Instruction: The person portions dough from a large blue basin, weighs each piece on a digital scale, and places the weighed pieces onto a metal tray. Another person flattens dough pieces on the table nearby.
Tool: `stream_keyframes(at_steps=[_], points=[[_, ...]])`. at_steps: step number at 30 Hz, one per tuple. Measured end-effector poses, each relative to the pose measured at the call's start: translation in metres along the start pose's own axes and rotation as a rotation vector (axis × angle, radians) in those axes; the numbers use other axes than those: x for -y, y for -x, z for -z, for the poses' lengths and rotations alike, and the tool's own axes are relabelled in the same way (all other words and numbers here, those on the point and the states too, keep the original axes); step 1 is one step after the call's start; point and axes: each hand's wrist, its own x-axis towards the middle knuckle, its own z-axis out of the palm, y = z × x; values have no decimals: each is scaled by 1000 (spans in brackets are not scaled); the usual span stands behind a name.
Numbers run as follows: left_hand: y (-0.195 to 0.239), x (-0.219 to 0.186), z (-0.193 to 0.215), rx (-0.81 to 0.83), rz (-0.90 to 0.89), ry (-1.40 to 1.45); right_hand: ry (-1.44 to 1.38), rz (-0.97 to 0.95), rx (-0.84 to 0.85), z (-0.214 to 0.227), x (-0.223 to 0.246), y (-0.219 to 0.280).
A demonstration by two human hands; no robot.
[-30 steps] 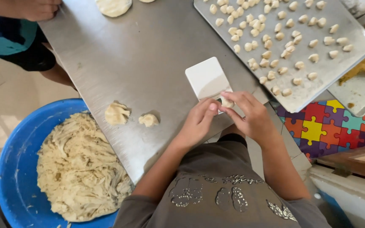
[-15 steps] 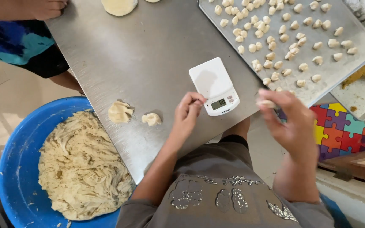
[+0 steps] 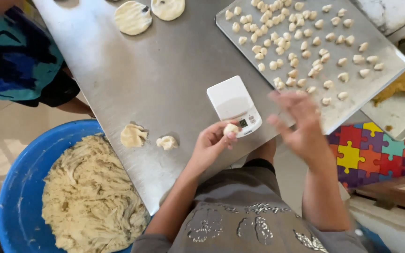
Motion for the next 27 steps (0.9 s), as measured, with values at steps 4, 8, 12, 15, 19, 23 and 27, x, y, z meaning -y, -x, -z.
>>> stream_keyframes(at_steps=[4,8,12,15,19,23,27], points=[[9,15,1,174,92,-158,-293,40,329,-18,30,24],[5,-3,-3,332,-114,-410,-310,99,343,-25,31,26],[12,0,-2,360,-128,-439,-342,109,385,-30,27,33],[21,30,7,340,-75,-380,-349,136,404,-43,10,32],[21,6,-3,409,-93,-366,-243,8,194,-59,-25,25],[21,4,7,264,-87,-388,-56,-14,151,-92,-42,15],[16,14,34,122,-105,-433,-57,-9,63,-88,-75,25]])
